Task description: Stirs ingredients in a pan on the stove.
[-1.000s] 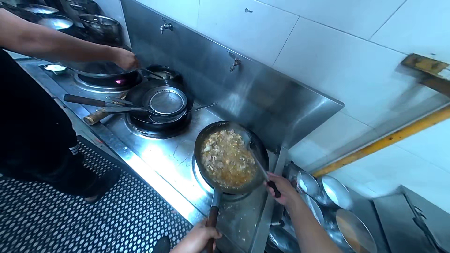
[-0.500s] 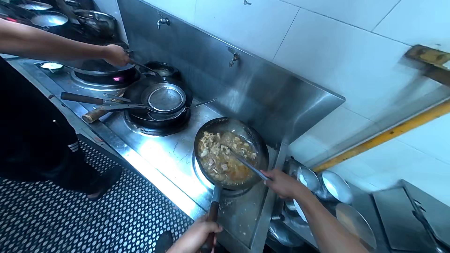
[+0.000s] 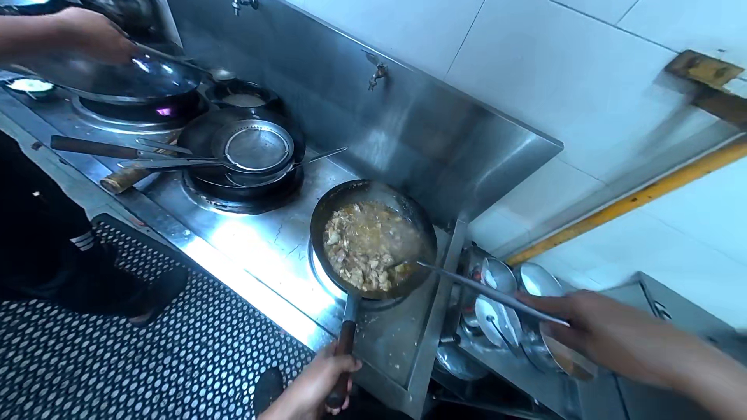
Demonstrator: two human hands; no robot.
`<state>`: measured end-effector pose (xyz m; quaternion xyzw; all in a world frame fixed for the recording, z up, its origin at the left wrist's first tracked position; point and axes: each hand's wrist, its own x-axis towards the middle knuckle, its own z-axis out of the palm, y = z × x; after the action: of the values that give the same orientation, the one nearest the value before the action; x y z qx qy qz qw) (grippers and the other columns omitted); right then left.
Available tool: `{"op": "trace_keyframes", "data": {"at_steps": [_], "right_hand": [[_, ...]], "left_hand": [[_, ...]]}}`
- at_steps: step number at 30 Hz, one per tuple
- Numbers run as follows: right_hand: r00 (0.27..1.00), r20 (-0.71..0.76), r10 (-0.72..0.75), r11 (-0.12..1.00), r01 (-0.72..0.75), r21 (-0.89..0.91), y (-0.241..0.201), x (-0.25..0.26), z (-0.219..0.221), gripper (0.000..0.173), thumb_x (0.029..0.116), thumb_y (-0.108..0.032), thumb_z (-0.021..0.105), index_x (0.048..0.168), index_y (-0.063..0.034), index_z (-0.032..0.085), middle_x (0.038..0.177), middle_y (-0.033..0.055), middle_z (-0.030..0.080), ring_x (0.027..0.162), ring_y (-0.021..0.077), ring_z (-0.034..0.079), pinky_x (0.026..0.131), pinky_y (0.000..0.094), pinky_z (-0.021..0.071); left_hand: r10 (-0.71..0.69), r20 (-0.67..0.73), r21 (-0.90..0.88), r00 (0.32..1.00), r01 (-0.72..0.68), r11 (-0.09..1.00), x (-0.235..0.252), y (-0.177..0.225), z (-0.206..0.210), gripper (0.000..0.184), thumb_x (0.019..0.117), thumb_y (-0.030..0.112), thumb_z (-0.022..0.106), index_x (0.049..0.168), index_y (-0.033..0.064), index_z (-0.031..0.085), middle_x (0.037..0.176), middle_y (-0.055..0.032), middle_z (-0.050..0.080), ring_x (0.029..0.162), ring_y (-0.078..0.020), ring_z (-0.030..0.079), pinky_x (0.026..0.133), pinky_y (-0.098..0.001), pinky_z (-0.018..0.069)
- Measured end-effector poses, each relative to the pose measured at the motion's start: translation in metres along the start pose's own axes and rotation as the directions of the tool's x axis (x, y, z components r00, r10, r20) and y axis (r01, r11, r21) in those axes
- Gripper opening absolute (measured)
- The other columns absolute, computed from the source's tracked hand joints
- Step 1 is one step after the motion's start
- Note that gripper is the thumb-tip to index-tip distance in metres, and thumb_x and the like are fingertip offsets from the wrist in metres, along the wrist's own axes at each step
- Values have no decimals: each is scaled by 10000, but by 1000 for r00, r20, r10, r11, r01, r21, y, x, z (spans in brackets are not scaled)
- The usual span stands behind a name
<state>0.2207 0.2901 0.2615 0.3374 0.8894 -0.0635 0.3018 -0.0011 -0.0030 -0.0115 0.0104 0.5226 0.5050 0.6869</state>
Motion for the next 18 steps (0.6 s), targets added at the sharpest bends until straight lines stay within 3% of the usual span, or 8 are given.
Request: {"op": "trace_keyframes", "data": {"at_steps": [5, 10, 15, 18], "right_hand": [[993, 109, 41, 997, -34, -63, -2, -3, 6, 484, 1029, -300, 580, 1507, -365, 535, 1173, 125, 721, 1082, 344, 674, 937, 601, 513], [990, 109, 92, 995, -87, -44, -45, 46, 60, 520, 1021, -294, 560, 1537, -315, 496, 1271, 180, 679, 1184, 413, 635, 970, 644, 498], [986, 13, 166, 980, -166, 110, -93, 106, 123, 573, 1007, -241, 540, 1571, -273, 443, 1219, 183, 698, 1139, 398, 665, 943, 600, 532], [973, -25, 230, 955, -220, 197, -114, 140, 153, 617, 999, -240, 534, 1597, -300, 394, 1173, 175, 714, 1091, 385, 687, 905, 582, 551]], "left_hand": [[-1, 5, 4, 1000, 0, 1000, 0, 1, -1, 494, 960, 160, 642, 1400, 81, 431, 730, -79, 585, 545, -163, 593, 491, -288, 521], [17, 9, 3, 1000, -17, 1000, 1, 0, -2, 498, 945, 155, 649, 1389, 77, 438, 742, -78, 589, 558, -166, 601, 501, -294, 532], [-6, 4, 56, 1000, 6, 998, 2, 2, -3, 538, 929, 158, 676, 1399, 89, 425, 759, -73, 590, 572, -168, 596, 524, -309, 538], [-11, 24, 70, 1000, 10, 998, 5, 2, -5, 547, 914, 144, 681, 1392, 93, 419, 739, -69, 584, 567, -165, 596, 517, -307, 532]]}}
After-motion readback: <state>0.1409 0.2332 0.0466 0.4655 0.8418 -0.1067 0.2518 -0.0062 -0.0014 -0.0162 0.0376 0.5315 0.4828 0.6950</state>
